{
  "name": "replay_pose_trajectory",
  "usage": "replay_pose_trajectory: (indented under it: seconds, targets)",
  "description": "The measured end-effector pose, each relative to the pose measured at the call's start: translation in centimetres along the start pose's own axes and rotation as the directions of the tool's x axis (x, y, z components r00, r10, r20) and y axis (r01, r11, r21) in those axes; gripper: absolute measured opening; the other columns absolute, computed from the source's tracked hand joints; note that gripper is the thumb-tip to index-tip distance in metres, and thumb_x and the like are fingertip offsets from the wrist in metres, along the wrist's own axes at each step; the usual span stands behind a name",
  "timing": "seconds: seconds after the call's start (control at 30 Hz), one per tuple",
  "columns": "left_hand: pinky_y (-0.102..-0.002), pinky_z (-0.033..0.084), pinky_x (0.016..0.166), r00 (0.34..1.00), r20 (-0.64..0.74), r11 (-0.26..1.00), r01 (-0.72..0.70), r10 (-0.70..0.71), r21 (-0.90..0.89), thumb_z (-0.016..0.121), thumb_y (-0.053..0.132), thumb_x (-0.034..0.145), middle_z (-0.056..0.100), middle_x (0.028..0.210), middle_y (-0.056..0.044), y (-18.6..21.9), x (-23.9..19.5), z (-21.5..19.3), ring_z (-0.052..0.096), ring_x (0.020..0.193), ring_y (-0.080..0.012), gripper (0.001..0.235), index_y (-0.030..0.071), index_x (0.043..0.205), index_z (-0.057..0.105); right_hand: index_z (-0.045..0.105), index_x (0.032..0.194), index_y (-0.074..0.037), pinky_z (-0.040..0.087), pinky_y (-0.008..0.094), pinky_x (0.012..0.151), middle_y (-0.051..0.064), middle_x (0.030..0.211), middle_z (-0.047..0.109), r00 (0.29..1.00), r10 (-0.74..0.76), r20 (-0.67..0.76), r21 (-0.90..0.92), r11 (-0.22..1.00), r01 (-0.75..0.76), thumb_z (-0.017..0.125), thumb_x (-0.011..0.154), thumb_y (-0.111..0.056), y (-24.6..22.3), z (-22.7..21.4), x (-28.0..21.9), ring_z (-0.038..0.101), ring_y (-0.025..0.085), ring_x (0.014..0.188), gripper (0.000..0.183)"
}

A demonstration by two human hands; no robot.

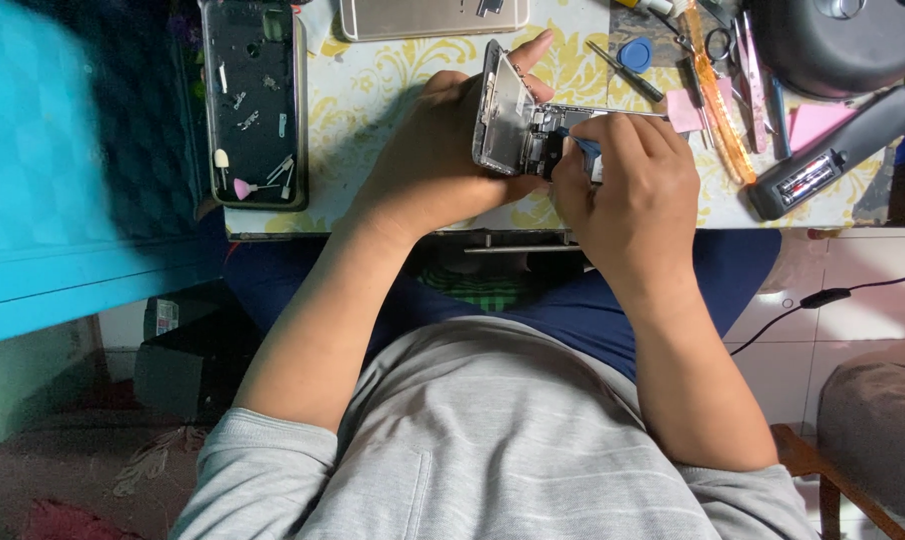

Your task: The person is repairing a disassembled smartphone. They use a small metal tool to pry and adjust internal components, then switch to a blue plastic spudger to carefully lift and separate parts near the battery and motherboard.

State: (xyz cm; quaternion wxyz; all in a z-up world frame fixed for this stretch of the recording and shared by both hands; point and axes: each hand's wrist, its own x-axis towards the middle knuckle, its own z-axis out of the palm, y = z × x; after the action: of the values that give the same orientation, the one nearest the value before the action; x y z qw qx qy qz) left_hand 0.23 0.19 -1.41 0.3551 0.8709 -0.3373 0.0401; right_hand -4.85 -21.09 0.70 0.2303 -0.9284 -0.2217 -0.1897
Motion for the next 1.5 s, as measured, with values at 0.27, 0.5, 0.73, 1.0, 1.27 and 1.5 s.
replay_pose_trajectory:
  seconds: [0.27,0.5,0.73,1.0,1.27,1.5]
  targets:
    - [-0.036,0.044,0.112,1.0,0.015,0.999,0.022,-0.021,-0.036,0.088,0.035,0.087,0.075,0.137,0.003,0.4,0.1,-0.4,0.073,0.124,-0.0217,0.101,0.017,0.162,0.023,0.06,0.104,0.001,0.045,0.043,0.072,0.016,0.09,0.061,0.999,-0.013,0.035,-0.071,0.997,0.016,0.064,0.101,-0.001,-0.8,-0.2,0.4,0.057,0.036,0.08,0.005]
    - [-0.033,0.041,0.113,0.982,0.066,0.978,0.184,-0.178,-0.1,0.091,0.029,0.077,0.073,0.132,0.012,1.6,0.7,-1.1,0.071,0.118,-0.018,0.101,0.022,0.158,0.031,0.059,0.108,0.006,0.049,0.043,0.074,0.022,0.1,0.067,0.986,0.133,-0.096,0.267,0.958,-0.103,0.066,0.107,0.004,0.2,-0.4,-1.0,0.064,0.037,0.09,0.008]
    - [-0.034,0.04,0.114,0.953,0.121,0.942,0.296,-0.279,-0.157,0.095,0.028,0.077,0.072,0.134,0.015,2.5,0.8,-2.1,0.062,0.122,-0.0226,0.102,0.029,0.158,0.032,0.074,0.103,0.002,0.039,0.045,0.085,0.014,0.1,0.073,0.999,-0.046,-0.016,0.222,0.974,0.049,0.076,0.109,-0.004,4.5,-1.6,0.5,0.058,0.033,0.093,0.009]
    - [-0.032,0.04,0.113,0.946,0.13,0.941,0.314,-0.298,-0.125,0.097,0.032,0.075,0.073,0.135,0.014,2.6,0.9,-2.3,0.06,0.122,-0.0231,0.107,0.03,0.158,0.03,0.077,0.109,-0.004,0.032,0.044,0.1,0.007,0.106,0.068,0.992,-0.078,0.098,0.249,0.967,0.051,0.075,0.112,-0.018,5.5,-1.5,1.2,0.053,0.03,0.104,0.014]
    - [-0.033,0.042,0.115,0.951,0.118,0.944,0.3,-0.285,-0.137,0.099,0.028,0.075,0.072,0.136,0.014,2.8,0.9,-2.4,0.061,0.123,-0.0207,0.107,0.029,0.158,0.032,0.08,0.111,-0.006,0.033,0.043,0.101,0.006,0.107,0.071,0.99,-0.092,0.105,0.262,0.963,0.062,0.079,0.109,-0.015,5.3,-1.6,1.3,0.056,0.028,0.103,0.009]
    - [-0.034,0.04,0.117,0.956,0.104,0.946,0.289,-0.276,-0.148,0.099,0.027,0.077,0.071,0.137,0.013,3.0,0.8,-2.4,0.06,0.123,-0.0211,0.106,0.026,0.159,0.032,0.078,0.111,-0.006,0.036,0.042,0.097,0.007,0.103,0.069,0.991,-0.088,0.101,0.265,0.963,0.058,0.078,0.109,-0.012,5.3,-1.5,1.1,0.058,0.029,0.1,0.006]
